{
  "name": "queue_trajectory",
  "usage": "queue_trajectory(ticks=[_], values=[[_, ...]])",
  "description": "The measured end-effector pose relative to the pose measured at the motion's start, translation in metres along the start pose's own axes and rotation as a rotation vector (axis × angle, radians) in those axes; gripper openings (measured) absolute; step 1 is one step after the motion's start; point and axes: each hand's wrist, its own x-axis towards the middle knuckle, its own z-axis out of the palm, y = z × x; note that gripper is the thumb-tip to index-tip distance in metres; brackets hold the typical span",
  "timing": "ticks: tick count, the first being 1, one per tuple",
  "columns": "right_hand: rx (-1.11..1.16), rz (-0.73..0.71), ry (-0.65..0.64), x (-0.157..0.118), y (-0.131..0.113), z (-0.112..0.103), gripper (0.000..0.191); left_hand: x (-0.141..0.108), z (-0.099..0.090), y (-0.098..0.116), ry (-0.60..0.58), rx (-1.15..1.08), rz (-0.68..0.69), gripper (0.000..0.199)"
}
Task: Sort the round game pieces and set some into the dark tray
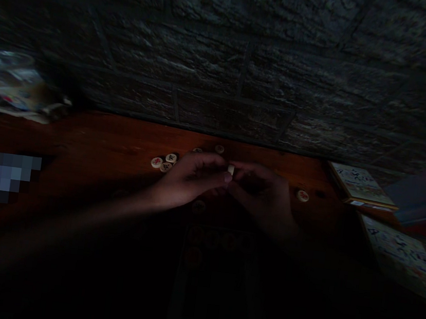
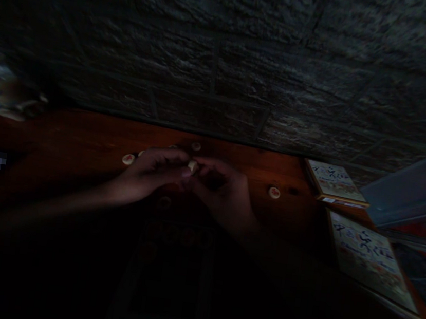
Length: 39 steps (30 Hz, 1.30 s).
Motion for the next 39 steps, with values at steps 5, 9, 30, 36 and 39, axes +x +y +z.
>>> queue_trajectory(ticks=[5,9,30,36,39], values=[[0.002,-0.015,-0.011,0.0003,-0.0008,0.0007,0.027,-0.0004,0.0006,-0.001,0.023,-0.022,-0.009,0.022],[0.013,-0.035,-0.01,-0.0002,0.0011,0.0002,0.03,0.0004,0.0008,-0.0015,0.025,-0.02,-0.008,0.024],[-0.037,-0.032,-0.006,-0.0007,0.0028,0.0,0.029,0.0019,-0.0003,-0.0026,0.06,0.049,0.022,0.018],[-0.003,0.051,-0.018,-0.0022,0.0021,0.0001,0.032,0.0025,-0.001,-0.0041,0.069,0.039,0.028,0.02],[-0.037,0.058,0.005,-0.0015,0.0004,0.0012,0.029,0.0019,-0.0008,-0.0046,0.091,0.003,0.018,0.018]])
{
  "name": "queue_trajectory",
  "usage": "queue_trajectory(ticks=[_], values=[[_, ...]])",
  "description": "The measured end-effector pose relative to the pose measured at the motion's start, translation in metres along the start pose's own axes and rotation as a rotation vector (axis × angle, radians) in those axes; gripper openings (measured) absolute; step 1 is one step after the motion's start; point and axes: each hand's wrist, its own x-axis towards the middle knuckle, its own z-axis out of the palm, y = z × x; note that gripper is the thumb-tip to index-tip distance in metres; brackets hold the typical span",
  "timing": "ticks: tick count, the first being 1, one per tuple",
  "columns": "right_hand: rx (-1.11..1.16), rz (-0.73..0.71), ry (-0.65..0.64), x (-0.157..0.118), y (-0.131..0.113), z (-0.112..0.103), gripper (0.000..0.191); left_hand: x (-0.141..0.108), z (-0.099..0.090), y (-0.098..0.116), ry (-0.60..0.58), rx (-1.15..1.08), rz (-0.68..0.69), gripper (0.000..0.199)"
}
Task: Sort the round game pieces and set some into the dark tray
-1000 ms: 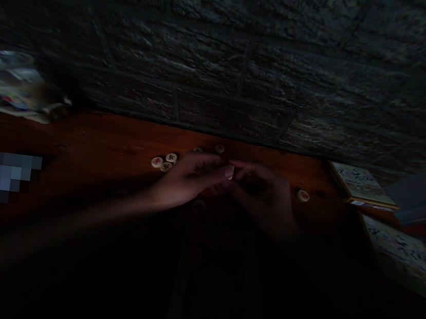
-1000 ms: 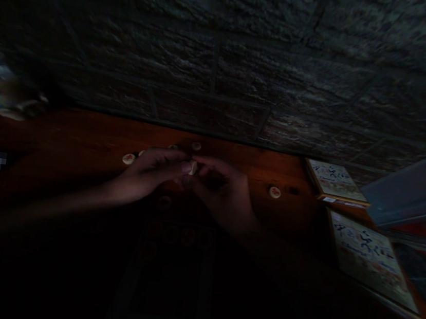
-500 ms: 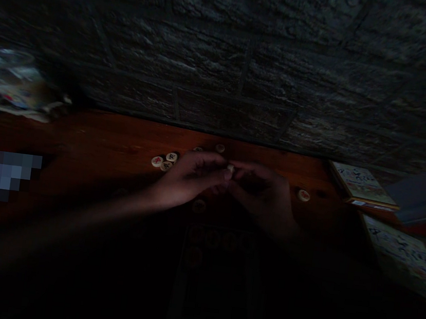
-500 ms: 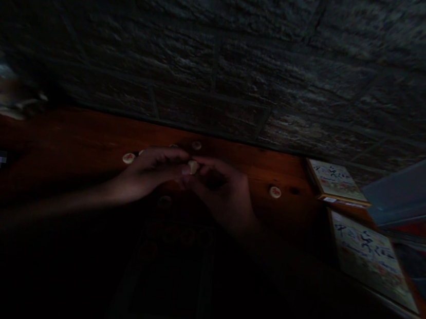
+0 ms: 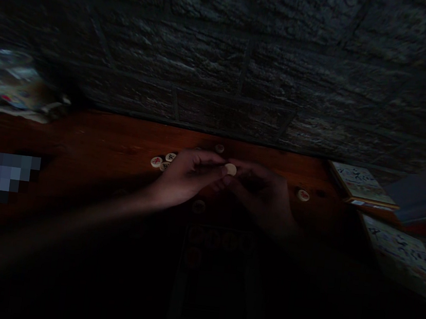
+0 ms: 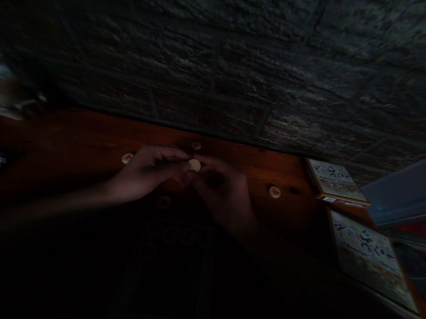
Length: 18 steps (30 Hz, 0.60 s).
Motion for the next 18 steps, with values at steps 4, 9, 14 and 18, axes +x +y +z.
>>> queue_trajectory(ticks=[4,9,14,18], values=[[-0.053,0.007,0.023,0.0015,-0.001,-0.0004,0.027,-0.0006,0.0003,0.0,0.021,-0.016,-0.021,0.016],[-0.036,0.001,0.028,0.0026,-0.0001,-0.0029,0.02,-0.0015,0.0007,0.0008,0.001,0.041,-0.007,0.016],[0.008,0.039,0.043,0.0028,-0.0029,-0.0018,0.015,-0.0034,0.0005,0.0004,-0.022,0.094,0.042,0.013],[0.004,0.041,0.051,0.0027,-0.0048,-0.0011,0.012,-0.0028,0.0021,0.002,-0.022,0.096,0.025,0.013]])
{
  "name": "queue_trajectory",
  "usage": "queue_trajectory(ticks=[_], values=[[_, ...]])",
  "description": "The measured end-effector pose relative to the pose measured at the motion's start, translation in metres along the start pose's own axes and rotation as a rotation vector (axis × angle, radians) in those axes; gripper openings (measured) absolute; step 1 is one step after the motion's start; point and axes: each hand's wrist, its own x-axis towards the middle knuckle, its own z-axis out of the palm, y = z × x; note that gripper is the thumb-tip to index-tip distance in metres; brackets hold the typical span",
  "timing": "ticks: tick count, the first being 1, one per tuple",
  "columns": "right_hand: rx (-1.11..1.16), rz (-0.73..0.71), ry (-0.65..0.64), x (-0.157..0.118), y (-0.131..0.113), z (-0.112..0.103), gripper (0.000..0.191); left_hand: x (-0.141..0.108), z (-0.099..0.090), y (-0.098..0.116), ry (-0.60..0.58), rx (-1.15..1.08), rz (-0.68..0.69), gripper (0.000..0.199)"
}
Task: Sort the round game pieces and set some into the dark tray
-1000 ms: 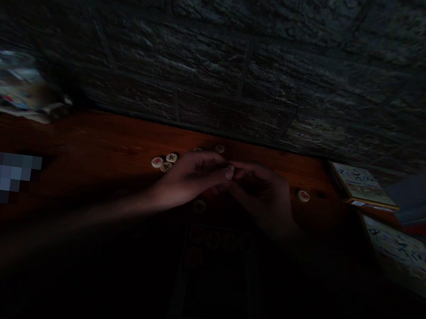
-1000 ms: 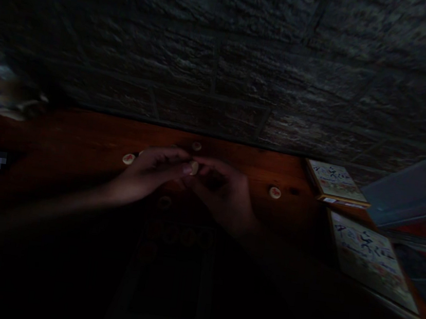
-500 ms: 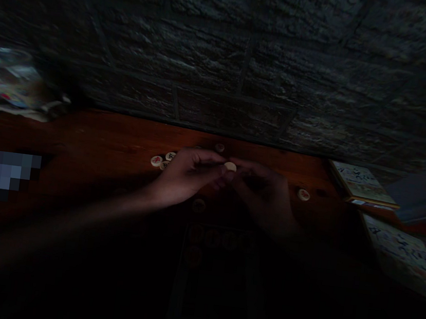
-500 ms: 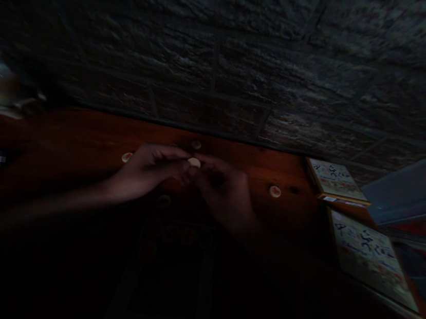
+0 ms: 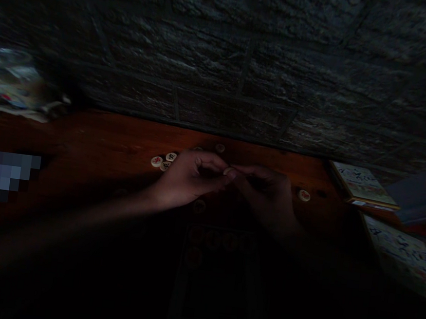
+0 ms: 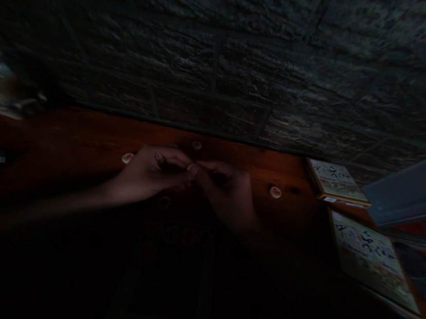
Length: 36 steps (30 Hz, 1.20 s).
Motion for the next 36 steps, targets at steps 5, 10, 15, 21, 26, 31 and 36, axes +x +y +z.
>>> queue_trajectory(ticks=[5,10,15,21,26,31,36], values=[[0.011,0.002,-0.018,0.0004,0.001,-0.0011,0.019,0.0017,0.0014,0.0012,0.052,-0.131,-0.091,0.022],[-0.023,-0.008,-0.033,0.0014,0.0054,-0.0011,0.024,0.0024,0.0011,0.0002,0.081,-0.214,-0.113,0.014],[0.003,0.024,-0.014,0.0018,0.0048,0.0008,0.016,0.0011,0.0021,0.0003,0.066,-0.242,-0.164,0.013],[0.027,0.068,-0.006,0.0016,0.0024,-0.0005,0.025,-0.0008,0.001,0.001,0.01,-0.201,-0.13,0.018],[0.051,0.094,-0.027,0.0023,-0.0001,-0.0012,0.026,-0.0012,0.0005,0.0018,-0.01,-0.098,-0.055,0.031],[0.046,0.092,-0.008,0.0025,0.0025,-0.0025,0.02,-0.0015,0.0007,-0.0008,0.015,-0.081,-0.039,0.029],[0.014,0.064,-0.039,0.0024,0.0034,-0.0033,0.015,-0.0022,0.0013,-0.0007,0.045,-0.169,-0.108,0.03]])
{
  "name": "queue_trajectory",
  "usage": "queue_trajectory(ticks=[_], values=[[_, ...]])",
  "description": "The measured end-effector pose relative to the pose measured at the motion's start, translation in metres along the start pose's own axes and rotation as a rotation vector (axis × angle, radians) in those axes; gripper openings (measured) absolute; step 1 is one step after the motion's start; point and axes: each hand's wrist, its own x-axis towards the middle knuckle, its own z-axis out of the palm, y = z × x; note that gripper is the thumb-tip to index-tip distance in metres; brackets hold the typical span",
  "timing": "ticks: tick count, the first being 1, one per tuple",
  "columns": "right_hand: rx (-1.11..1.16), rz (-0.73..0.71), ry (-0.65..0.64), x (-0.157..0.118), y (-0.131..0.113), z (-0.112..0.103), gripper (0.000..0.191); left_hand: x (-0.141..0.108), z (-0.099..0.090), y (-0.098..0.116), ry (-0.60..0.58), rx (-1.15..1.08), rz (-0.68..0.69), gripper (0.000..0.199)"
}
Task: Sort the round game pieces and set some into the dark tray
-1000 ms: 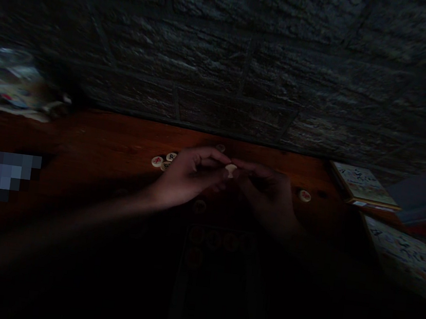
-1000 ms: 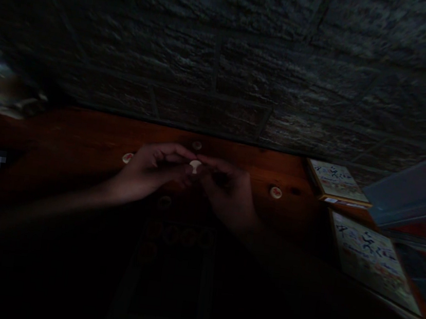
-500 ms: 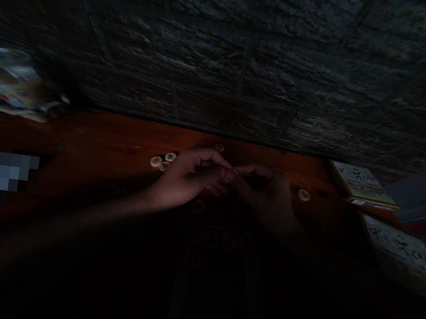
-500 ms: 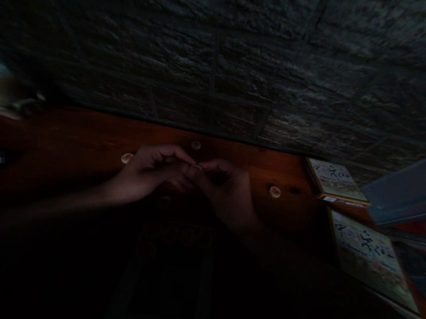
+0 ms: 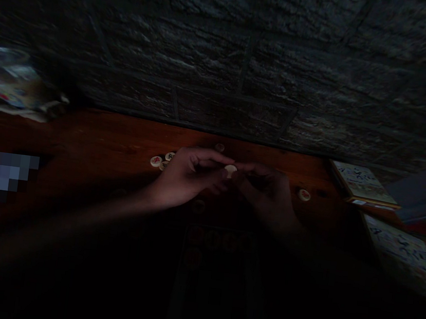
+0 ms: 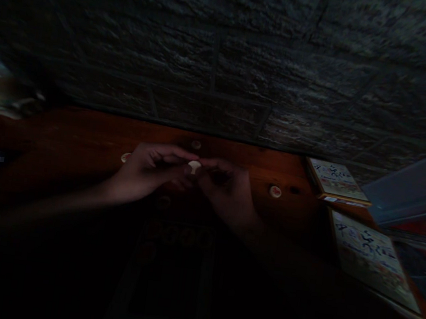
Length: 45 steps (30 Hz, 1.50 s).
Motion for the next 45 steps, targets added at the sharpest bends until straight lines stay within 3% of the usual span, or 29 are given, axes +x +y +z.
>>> queue_trajectory(ticks=[25,32,37,45], values=[[-0.011,0.012,0.004,0.0004,-0.0018,0.0003,0.021,-0.0007,0.0016,0.0017,-0.005,-0.055,0.008,0.021],[-0.05,-0.048,0.005,0.0016,0.0022,0.0011,0.021,0.0005,0.0006,-0.0012,0.015,-0.036,0.035,0.02],[-0.029,-0.073,0.026,0.0011,0.0041,0.0021,0.037,0.0022,0.0014,0.0008,0.059,0.021,0.035,0.018],[-0.069,-0.106,0.04,-0.0011,0.0008,0.002,0.031,0.0025,0.0009,-0.0009,0.042,0.045,0.058,0.016]])
